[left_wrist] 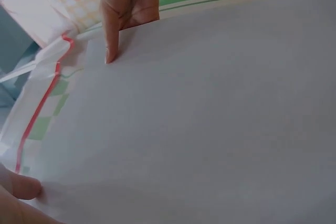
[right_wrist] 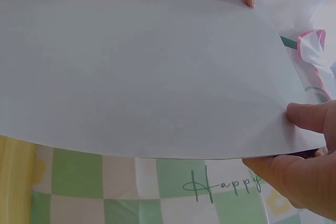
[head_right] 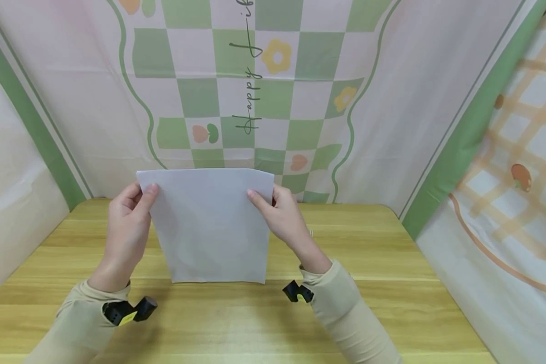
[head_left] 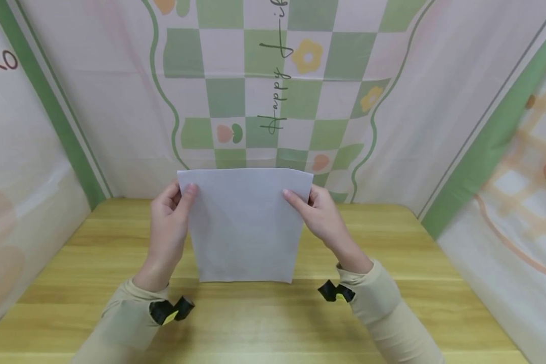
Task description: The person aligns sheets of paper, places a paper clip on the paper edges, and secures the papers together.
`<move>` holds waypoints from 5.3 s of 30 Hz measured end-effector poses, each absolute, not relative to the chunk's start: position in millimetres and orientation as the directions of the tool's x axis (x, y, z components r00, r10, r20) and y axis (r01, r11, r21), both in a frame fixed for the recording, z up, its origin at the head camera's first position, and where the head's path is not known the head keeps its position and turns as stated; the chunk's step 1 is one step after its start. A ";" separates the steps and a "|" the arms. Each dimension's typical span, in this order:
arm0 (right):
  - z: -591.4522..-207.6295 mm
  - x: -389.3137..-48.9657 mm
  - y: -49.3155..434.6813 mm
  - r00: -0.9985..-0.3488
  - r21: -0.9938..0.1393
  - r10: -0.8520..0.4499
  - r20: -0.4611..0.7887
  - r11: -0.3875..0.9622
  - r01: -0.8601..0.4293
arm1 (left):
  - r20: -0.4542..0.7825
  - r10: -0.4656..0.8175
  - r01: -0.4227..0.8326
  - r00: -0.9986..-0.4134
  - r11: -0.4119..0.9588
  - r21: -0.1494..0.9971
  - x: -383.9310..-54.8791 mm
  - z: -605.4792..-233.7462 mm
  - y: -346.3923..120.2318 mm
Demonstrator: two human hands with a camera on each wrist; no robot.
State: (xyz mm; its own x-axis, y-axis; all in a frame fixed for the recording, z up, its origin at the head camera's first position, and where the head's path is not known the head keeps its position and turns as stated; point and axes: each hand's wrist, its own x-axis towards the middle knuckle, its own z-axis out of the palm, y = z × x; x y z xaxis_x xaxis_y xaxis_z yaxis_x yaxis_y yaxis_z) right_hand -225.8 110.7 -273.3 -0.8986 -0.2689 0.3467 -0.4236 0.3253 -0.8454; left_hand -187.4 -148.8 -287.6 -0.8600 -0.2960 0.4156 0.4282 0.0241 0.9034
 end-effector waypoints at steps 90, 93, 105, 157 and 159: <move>-373.8 -272.6 201.3 -0.973 -0.694 -0.169 0.157 0.682 -0.230 | 0.427 -0.601 0.703 -0.675 -0.350 0.619 -192.5 -287.8 -128.8; -376.9 -274.1 204.8 -0.972 -0.647 -0.167 0.164 0.726 -0.234 | 0.429 -0.600 0.705 -0.675 -0.355 0.614 -192.2 -288.1 -129.4; -387.3 -285.9 217.5 -0.987 -0.556 -0.132 0.086 0.816 -0.158 | 0.427 -0.593 0.697 -0.683 -0.354 0.623 -192.0 -289.4 -129.5; -398.7 -322.5 210.9 -0.997 -0.254 0.046 -0.063 0.965 0.061 | 0.437 -0.582 0.692 -0.686 -0.336 0.639 -192.6 -289.7 -130.7; -400.0 -325.1 210.4 -0.996 -0.240 0.070 -0.060 0.967 0.083 | 0.437 -0.581 0.691 -0.686 -0.334 0.641 -192.4 -289.7 -130.3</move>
State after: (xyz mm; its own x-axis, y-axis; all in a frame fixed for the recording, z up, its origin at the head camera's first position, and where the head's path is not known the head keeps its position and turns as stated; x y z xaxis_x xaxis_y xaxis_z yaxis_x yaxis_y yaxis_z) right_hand -325.1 210.4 -400.0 -0.9957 0.0700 -0.0604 0.0825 0.9672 -0.2403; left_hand -192.4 -130.3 -289.7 -0.6863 -0.5811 0.4374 0.6912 -0.3338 0.6410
